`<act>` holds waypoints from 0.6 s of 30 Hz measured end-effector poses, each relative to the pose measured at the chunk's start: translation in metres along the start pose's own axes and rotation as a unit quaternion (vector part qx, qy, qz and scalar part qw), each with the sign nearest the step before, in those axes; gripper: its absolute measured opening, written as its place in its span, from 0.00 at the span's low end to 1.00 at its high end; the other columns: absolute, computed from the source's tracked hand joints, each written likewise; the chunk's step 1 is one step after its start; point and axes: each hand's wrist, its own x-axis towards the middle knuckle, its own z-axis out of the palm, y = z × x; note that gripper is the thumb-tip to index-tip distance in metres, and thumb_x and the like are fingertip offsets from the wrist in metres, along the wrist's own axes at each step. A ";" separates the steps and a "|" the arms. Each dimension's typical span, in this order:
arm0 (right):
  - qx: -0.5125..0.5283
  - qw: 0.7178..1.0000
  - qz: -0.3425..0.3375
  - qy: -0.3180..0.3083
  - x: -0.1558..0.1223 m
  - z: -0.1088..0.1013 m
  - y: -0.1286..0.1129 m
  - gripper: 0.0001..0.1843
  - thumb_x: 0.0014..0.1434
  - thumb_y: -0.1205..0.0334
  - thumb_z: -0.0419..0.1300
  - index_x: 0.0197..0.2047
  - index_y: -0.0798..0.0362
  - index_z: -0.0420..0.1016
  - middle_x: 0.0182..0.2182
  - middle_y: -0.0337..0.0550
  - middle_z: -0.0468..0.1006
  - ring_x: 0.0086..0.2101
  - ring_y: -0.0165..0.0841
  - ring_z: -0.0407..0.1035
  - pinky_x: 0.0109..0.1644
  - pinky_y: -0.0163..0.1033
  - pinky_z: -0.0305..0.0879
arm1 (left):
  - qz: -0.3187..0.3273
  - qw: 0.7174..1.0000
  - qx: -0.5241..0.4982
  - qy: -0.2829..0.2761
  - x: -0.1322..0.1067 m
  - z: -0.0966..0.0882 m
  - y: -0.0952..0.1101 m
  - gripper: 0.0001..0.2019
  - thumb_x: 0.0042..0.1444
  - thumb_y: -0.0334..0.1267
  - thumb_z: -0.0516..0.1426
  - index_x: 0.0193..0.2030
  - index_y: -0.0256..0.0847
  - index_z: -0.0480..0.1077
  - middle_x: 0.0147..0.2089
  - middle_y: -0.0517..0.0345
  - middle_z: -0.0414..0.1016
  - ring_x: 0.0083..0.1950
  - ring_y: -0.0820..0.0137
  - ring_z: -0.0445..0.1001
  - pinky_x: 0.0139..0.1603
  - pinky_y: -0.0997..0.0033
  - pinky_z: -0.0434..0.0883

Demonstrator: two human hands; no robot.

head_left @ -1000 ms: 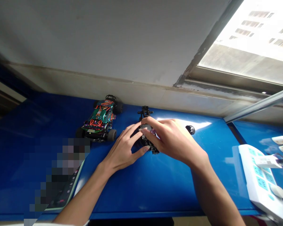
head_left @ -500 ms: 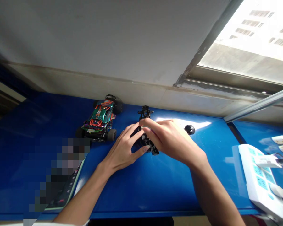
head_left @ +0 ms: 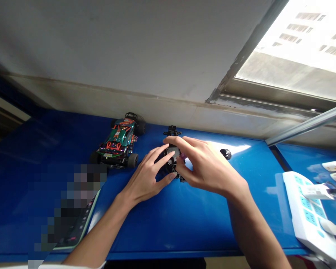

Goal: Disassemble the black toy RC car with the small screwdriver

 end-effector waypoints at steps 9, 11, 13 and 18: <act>0.007 0.999 0.018 -0.026 0.000 -0.002 0.000 0.23 0.72 0.64 0.53 0.68 0.48 0.68 0.40 0.45 0.83 0.33 0.34 0.74 0.38 0.37 0.59 | -0.003 1.000 0.005 -0.002 -0.001 0.000 0.000 0.30 0.71 0.55 0.56 0.74 0.44 0.65 0.79 0.44 0.58 0.78 0.48 0.58 0.77 0.43 0.63; 0.011 1.000 0.006 -0.010 0.000 -0.001 0.000 0.26 0.69 0.65 0.54 0.69 0.48 0.66 0.44 0.46 0.83 0.36 0.35 0.74 0.39 0.37 0.60 | -0.002 1.000 0.002 -0.002 -0.001 0.000 0.000 0.31 0.71 0.55 0.56 0.75 0.44 0.63 0.80 0.45 0.57 0.79 0.49 0.58 0.77 0.43 0.63; 0.004 1.000 0.015 -0.003 0.001 0.000 0.000 0.23 0.71 0.62 0.54 0.67 0.49 0.68 0.43 0.47 0.83 0.36 0.36 0.75 0.39 0.37 0.59 | -0.002 1.000 0.000 0.002 -0.001 0.000 0.000 0.30 0.71 0.55 0.56 0.74 0.44 0.64 0.79 0.44 0.58 0.78 0.49 0.59 0.76 0.43 0.64; -0.006 0.999 0.036 -0.031 0.002 -0.001 -0.001 0.17 0.76 0.58 0.50 0.61 0.49 0.73 0.36 0.45 0.83 0.33 0.35 0.74 0.37 0.37 0.57 | -0.007 1.000 0.005 0.002 -0.002 0.001 -0.002 0.28 0.71 0.55 0.56 0.71 0.44 0.68 0.77 0.44 0.63 0.77 0.48 0.61 0.76 0.42 0.64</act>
